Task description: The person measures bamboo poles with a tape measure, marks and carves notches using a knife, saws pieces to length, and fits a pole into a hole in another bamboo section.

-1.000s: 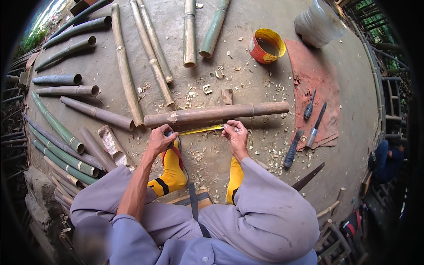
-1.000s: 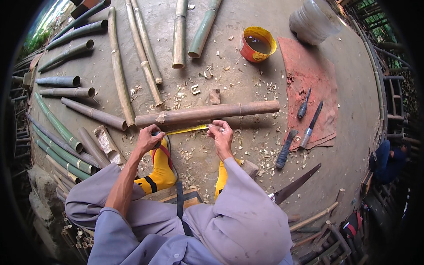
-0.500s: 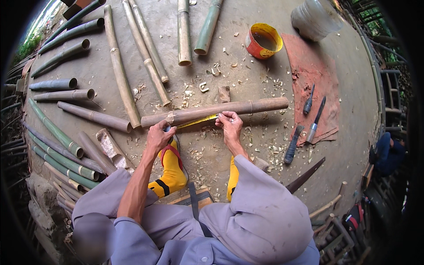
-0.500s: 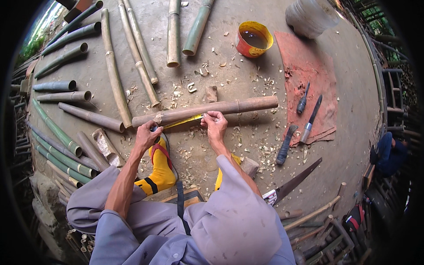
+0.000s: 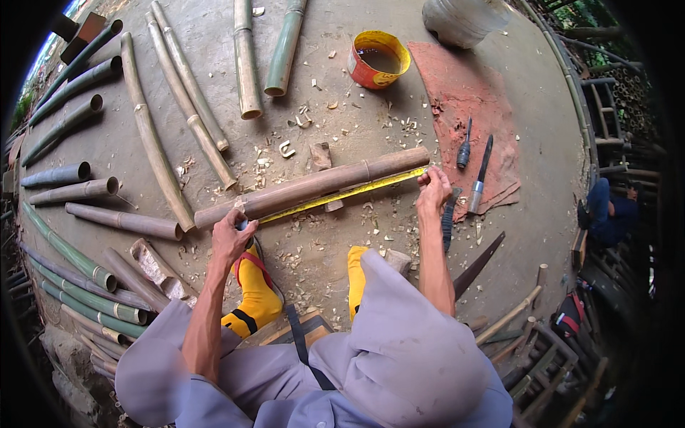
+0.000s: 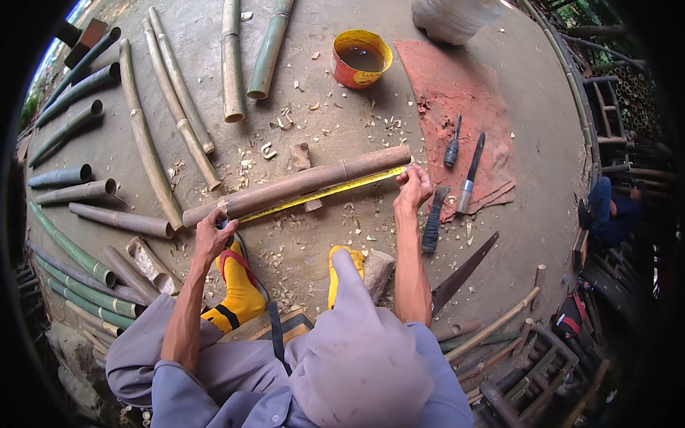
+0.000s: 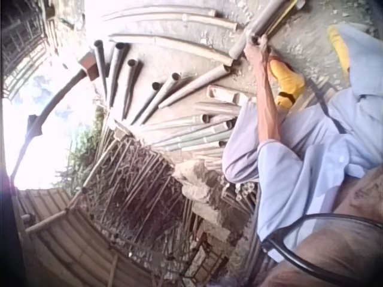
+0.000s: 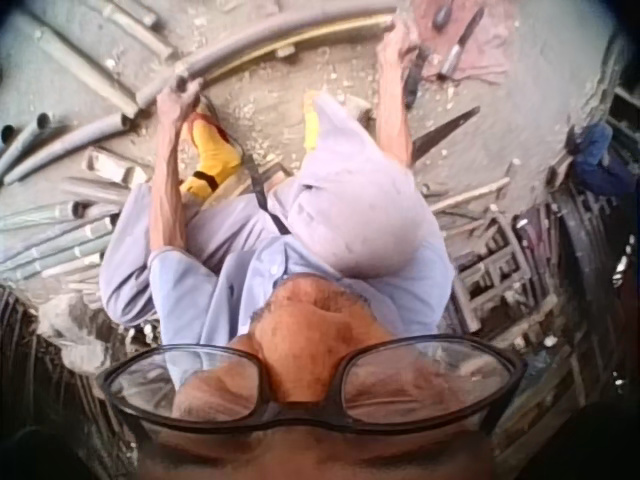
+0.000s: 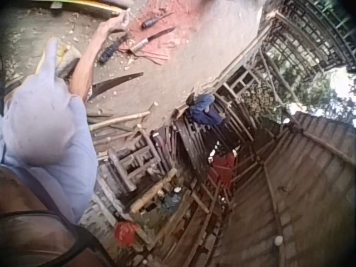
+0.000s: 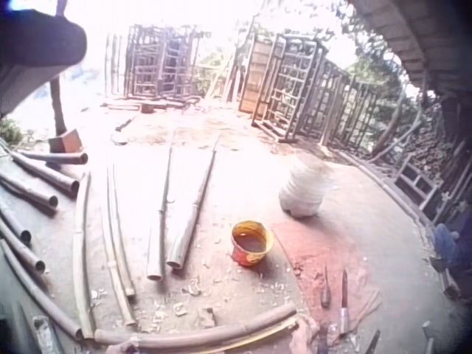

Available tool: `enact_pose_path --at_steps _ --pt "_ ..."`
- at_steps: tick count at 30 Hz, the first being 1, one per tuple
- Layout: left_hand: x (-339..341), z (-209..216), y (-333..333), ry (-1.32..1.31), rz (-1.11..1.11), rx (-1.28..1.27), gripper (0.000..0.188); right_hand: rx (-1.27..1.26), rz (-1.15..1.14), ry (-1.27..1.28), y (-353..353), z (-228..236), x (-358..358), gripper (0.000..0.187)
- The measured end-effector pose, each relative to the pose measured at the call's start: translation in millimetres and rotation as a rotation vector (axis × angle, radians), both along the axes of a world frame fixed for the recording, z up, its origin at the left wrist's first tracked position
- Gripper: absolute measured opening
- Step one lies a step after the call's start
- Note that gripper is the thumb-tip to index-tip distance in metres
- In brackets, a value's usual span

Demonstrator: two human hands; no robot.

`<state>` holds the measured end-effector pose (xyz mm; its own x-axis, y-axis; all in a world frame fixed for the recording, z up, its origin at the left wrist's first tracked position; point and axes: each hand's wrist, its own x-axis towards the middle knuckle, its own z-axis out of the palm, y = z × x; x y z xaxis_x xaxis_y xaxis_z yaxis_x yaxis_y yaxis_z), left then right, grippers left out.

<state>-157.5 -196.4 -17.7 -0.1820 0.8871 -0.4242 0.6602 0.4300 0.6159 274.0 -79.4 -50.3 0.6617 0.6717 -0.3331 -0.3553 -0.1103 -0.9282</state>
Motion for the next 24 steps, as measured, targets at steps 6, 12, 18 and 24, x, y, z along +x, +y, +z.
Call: enact_pose_path --at_steps 6,12,18,24 --pt "30.6 9.1 14.5 0.036 0.068 -0.008 0.048 -0.158 0.193 -0.076 27.5 2.6 23.8 0.011" --pt "33.9 9.5 24.7 0.197 0.045 -0.027 0.053 -0.136 0.044 -0.158 33.2 -9.3 16.7 0.008" --pt "42.6 19.8 37.5 0.247 0.061 -0.192 0.049 -0.186 0.195 -0.159 37.2 -5.5 27.0 0.009" --pt "47.2 19.2 38.9 0.266 0.072 -0.209 0.049 -0.214 0.233 -0.13 35.0 2.7 26.2 0.01"
